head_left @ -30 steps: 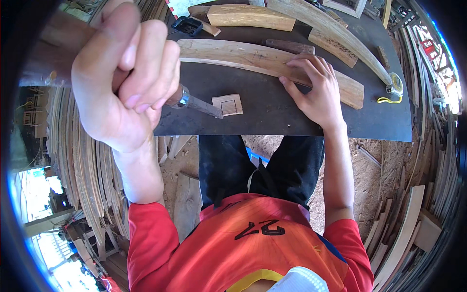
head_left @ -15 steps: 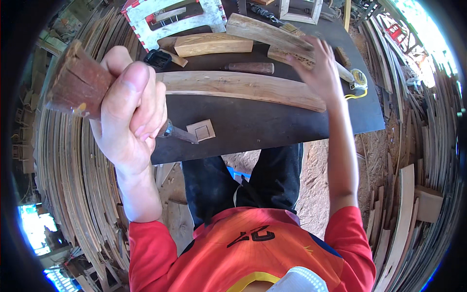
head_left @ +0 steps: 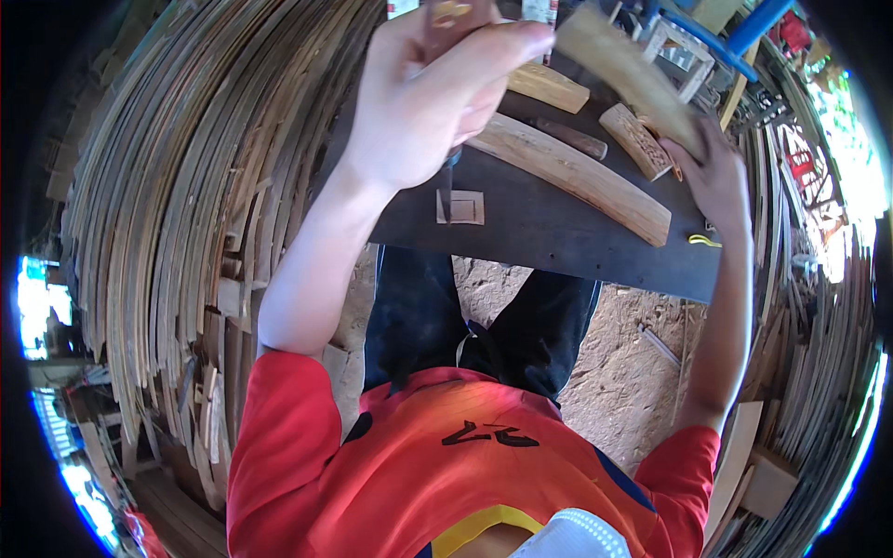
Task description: Chiseling a rectangular socket into a piece of wood using a chisel and a wooden block as a mallet.
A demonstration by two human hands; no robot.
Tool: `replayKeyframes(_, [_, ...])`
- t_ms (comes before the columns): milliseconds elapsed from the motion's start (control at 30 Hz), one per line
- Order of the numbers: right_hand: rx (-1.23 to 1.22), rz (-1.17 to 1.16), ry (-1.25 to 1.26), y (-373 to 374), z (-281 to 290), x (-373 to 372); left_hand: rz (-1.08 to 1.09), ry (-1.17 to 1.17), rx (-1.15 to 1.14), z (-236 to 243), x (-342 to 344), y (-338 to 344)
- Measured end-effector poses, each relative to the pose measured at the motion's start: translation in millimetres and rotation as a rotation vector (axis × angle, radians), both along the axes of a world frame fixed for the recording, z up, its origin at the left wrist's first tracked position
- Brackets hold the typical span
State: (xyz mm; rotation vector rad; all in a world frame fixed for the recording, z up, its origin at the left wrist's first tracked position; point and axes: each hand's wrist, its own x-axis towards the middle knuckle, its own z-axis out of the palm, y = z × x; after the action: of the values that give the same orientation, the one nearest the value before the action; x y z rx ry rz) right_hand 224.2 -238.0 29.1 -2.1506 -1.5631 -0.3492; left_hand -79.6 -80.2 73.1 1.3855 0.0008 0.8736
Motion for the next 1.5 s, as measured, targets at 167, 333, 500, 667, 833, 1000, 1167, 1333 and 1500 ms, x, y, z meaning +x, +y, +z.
replayKeyframes(167, [0.330, 0.079, 0.403, -54, 87, -48, -0.068, -0.027, -0.073, -5, 3, 3])
replayKeyframes(333, [0.413, 0.242, 0.304, -88, 124, -63, 0.187, -0.016, 0.189, -11, 23, -3])
replayKeyframes(500, [0.183, 0.105, 0.200, -90, 119, -107, 0.325, 0.149, 0.369, -8, 12, -15])
replayKeyframes(667, [0.253, 0.202, 0.310, -113, 130, -79, 0.346, 0.006, 0.413, -11, 26, -25])
replayKeyframes(833, [0.117, 0.009, 0.244, -126, 127, -94, 0.277, 0.162, 0.419, -7, 29, -27])
replayKeyframes(1000, [0.389, -0.191, 0.088, -140, 107, -68, 0.192, 0.234, 0.473, -7, 37, -35])
replayKeyframes(1167, [0.198, -0.124, 0.212, -150, 109, -72, 0.217, 0.148, 0.458, -11, 39, -32])
replayKeyframes(1333, [0.320, -0.205, 0.132, -136, 126, -88, 0.244, 0.164, 0.456, -9, 31, -28])
replayKeyframes(1500, [0.190, -0.140, 0.131, -126, 122, -93, 0.301, 0.045, 0.451, -19, 36, -22])
